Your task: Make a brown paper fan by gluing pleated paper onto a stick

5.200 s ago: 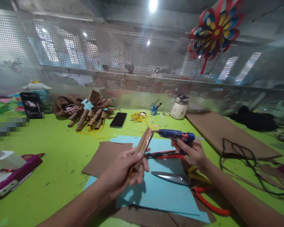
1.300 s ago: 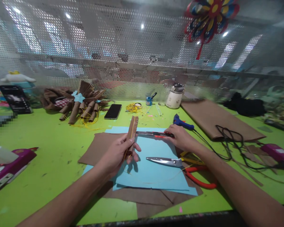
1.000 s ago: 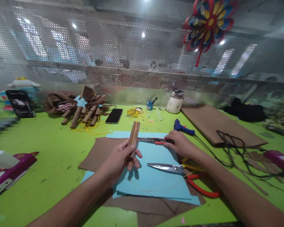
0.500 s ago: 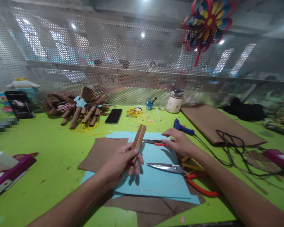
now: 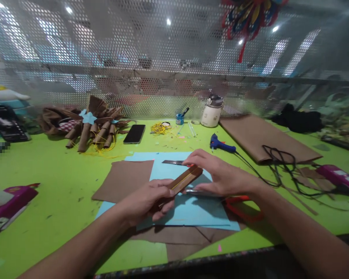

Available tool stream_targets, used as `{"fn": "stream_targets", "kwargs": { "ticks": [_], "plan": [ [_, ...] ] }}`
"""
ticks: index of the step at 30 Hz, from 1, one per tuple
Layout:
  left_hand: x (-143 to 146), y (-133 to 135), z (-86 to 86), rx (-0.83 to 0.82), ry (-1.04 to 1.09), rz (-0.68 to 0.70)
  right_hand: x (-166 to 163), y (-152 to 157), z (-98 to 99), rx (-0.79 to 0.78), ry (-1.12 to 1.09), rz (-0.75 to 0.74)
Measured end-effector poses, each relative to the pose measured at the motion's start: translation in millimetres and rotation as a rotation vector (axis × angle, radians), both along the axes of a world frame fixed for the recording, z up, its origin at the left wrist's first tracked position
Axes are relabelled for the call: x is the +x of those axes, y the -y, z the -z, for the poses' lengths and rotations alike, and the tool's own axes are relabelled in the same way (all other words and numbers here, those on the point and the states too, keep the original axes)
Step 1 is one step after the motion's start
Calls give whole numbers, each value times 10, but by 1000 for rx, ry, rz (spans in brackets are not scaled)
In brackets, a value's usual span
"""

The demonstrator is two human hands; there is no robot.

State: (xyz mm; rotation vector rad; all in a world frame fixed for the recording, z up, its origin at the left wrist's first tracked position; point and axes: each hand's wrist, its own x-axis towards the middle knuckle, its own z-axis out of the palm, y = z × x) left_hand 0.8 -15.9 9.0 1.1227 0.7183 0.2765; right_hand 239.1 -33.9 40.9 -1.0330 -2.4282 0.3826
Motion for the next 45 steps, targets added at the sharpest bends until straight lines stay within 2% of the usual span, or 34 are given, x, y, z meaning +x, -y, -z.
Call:
{"fn": "stream_targets", "kwargs": {
  "ticks": [10,17,28,35,45],
  "plan": [
    [-18,-55,-19,-119,57,7,-40,13,103,204,1,-43],
    [-65,-78,-33,-165,100,62,-50,17,152,435,-15,-57],
    [-66,-88,-38,-248,146,76,-92,53,132,590,97,-11],
    [-68,-94,-9,-240,140,72,-92,28,201,639,73,-25],
    [-48,-85,8,-184,81,70,-97,6,188,510,45,-8]
  ]
}}
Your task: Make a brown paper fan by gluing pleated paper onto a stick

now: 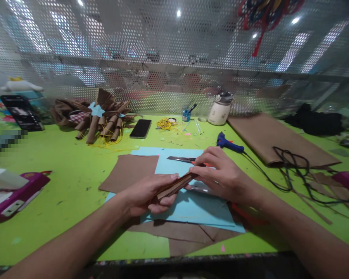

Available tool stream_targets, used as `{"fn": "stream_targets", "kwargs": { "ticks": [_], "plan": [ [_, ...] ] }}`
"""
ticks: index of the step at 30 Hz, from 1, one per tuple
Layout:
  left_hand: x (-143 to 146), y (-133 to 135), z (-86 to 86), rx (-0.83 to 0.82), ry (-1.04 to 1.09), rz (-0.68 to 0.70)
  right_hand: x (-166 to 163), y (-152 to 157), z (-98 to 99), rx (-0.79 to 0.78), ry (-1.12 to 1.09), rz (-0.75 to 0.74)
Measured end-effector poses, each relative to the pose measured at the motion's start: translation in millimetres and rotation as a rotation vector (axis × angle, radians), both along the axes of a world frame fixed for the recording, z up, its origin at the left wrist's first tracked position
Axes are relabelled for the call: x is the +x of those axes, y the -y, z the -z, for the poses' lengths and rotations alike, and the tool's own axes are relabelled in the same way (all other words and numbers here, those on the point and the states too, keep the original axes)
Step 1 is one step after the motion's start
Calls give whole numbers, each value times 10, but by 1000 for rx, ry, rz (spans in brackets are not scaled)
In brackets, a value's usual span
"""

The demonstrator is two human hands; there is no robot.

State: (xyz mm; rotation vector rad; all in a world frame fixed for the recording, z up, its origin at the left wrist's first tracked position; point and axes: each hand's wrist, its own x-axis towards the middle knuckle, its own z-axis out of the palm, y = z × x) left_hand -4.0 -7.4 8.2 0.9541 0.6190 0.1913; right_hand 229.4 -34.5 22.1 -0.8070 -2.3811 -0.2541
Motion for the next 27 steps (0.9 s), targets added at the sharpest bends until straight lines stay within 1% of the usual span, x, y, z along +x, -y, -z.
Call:
{"fn": "stream_targets", "kwargs": {
  "ticks": [5,9,13,21,24,27],
  "plan": [
    [6,32,-5,30,-4,2,-7,-18,-2,-52,-22,-27],
    [16,45,-3,73,-11,-19,4,-16,18,-109,-33,-8],
    [13,32,27,106,-16,-7,23,-10,26,-156,-40,4],
    [12,73,5,248,-23,21,21,-22,35,-243,-39,32],
    [6,88,-20,322,-44,26,50,3,2,-334,-54,27],
    [7,97,-43,350,-76,17,108,32,-53,-493,-123,13]
  ]
}}
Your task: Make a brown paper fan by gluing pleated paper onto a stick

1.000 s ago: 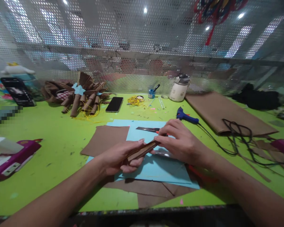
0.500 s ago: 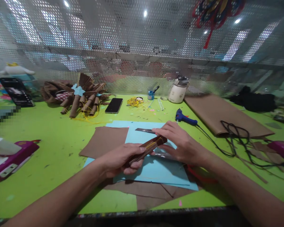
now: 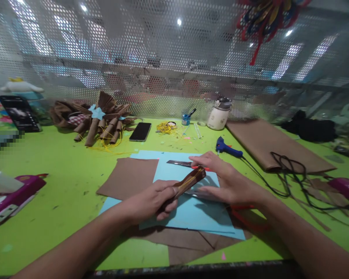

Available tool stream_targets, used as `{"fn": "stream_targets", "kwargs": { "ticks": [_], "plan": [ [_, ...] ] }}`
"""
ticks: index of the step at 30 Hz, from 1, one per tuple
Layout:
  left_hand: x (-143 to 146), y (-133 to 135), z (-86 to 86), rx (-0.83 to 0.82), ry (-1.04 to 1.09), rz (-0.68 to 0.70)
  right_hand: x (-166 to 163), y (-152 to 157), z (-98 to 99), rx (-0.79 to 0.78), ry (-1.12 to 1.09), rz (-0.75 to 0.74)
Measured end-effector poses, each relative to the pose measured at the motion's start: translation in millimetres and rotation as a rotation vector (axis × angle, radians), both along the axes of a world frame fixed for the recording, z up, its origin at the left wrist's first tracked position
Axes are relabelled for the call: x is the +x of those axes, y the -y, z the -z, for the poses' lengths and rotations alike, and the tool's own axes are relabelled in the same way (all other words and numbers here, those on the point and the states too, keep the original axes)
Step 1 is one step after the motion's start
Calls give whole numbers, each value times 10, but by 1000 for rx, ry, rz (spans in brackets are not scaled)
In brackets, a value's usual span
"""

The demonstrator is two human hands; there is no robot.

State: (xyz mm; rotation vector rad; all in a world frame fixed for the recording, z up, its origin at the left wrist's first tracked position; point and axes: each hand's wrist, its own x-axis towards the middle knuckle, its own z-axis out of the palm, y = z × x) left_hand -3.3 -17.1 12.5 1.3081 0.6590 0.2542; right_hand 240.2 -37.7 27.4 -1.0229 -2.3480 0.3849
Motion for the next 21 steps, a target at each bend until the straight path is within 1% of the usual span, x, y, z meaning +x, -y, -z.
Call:
{"fn": "stream_targets", "kwargs": {
  "ticks": [3,5,7,9,13,15,18,21],
  "plan": [
    [25,37,-13,16,-5,-20,44,0,-23,-185,-178,14],
    [53,82,-11,27,9,-61,39,-18,-8,-295,-311,38],
    [80,124,-1,22,34,-122,8,-40,19,-370,-412,78],
    [98,138,13,8,53,-161,-37,-52,43,-387,-475,141],
    [96,71,37,73,35,-171,-117,-46,72,-299,-567,415],
    [90,30,49,104,43,-188,-149,-41,88,-241,-576,498],
    [96,3,77,88,85,-210,-195,-30,112,-119,-512,481],
    [117,-3,113,56,141,-281,-251,4,124,23,-426,400]
  ]
}}
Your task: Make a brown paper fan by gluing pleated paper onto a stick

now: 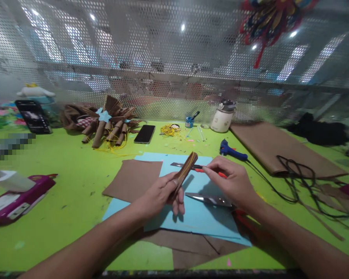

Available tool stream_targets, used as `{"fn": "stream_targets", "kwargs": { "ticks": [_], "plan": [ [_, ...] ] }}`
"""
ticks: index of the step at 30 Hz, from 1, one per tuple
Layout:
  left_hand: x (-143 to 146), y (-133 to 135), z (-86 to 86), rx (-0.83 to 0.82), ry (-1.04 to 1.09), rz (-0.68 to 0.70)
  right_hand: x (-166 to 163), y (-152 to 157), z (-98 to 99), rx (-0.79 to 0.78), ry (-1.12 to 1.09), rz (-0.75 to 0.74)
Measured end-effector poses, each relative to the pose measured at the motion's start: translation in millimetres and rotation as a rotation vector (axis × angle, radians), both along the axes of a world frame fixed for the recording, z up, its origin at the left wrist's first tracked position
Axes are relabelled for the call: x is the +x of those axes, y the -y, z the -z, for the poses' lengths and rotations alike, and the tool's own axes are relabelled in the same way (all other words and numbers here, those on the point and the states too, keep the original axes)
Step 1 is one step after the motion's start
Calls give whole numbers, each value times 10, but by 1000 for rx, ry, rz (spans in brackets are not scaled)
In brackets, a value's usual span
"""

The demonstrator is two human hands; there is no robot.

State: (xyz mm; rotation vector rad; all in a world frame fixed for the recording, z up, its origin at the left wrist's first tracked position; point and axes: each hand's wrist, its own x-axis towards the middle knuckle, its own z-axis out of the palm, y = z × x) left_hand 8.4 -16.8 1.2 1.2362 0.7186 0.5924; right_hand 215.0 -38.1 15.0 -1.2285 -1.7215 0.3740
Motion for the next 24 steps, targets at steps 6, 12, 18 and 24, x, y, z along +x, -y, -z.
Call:
{"fn": "stream_targets", "kwargs": {
  "ticks": [6,12,18,24],
  "plan": [
    [21,-42,30,-48,127,-212,-133,108,120,36,177,-148],
    [25,-55,6,-48,200,-439,-332,127,196,-139,122,-293],
    [30,-32,-59,-48,324,-557,-782,88,202,-514,30,-312],
    [-1,-20,-116,-65,335,-602,-1050,127,358,-555,7,-369]
  ]
}}
